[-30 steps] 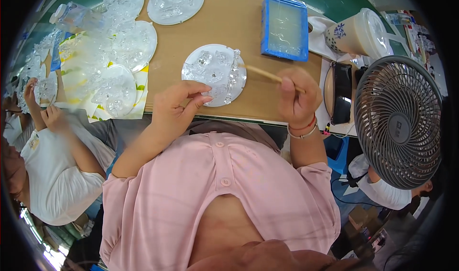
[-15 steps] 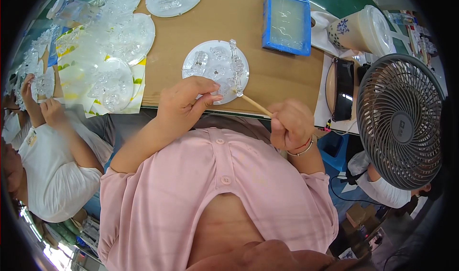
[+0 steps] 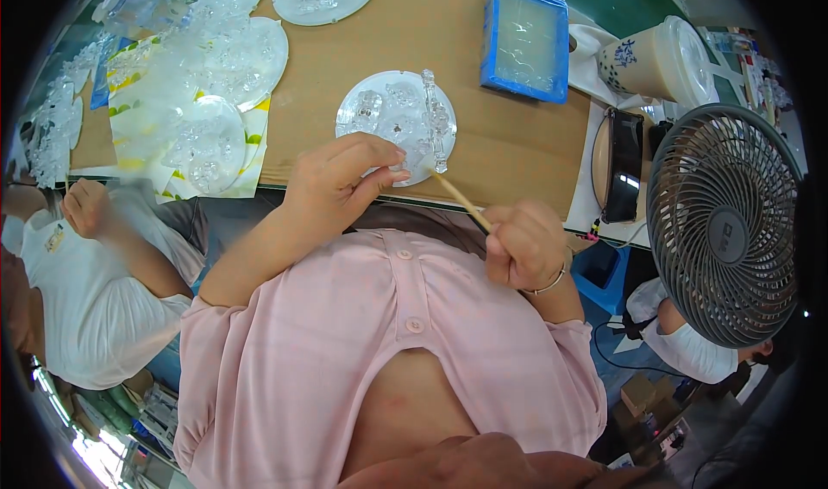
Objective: Using a brush to apply adhesive to small decorative plastic components and assembling them onto a circular base.
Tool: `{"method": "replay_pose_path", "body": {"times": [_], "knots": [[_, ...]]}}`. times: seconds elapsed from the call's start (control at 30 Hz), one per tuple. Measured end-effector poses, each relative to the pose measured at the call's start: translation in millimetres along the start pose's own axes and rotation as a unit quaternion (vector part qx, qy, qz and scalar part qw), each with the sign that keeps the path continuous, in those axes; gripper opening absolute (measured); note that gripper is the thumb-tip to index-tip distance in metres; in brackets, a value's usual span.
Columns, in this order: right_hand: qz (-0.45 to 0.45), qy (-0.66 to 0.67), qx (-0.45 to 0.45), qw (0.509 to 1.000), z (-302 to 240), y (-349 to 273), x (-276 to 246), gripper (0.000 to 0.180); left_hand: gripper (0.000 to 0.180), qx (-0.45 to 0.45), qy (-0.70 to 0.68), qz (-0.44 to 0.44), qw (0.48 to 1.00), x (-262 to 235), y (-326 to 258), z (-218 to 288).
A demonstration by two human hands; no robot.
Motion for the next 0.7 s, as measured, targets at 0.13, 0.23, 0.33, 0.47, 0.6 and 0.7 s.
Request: {"method": "replay_pose_path", "body": {"times": [0.13,0.23,0.33,0.47,0.6,0.7], "knots": [[0.006,0.054,-0.036,0.998,-2,11,11,0.016,0.019,-0.020,-0.004,-0.010,1.000,-2,1,0],[0.023,0.085,-0.028,0.996,6,11,19,0.017,0.019,-0.019,0.007,-0.021,1.000,-5,4,0],[0.112,0.039,-0.007,0.993,20,-1,10,0.017,0.019,-0.016,0.019,-0.031,0.999,-5,4,-2],[0.138,-0.007,0.080,0.987,36,9,-10,0.016,0.014,0.001,0.035,-0.022,0.999,-7,10,5],[0.128,-0.051,0.034,0.990,39,19,-15,0.006,0.013,0.016,0.057,-0.039,0.997,-10,14,10],[0.100,-0.036,0.041,0.993,27,13,-22,0.004,0.019,0.043,0.071,-0.060,0.995,-9,16,9]]}}
Point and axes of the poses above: each hand's wrist, its own y-axis towards the middle knuckle, its own x-axis out of the palm, z = x × y, the point moved 3 cm from there along y, towards the middle knuckle, and after that the axes turned 7 degrees about y, right-handed, at the moved point
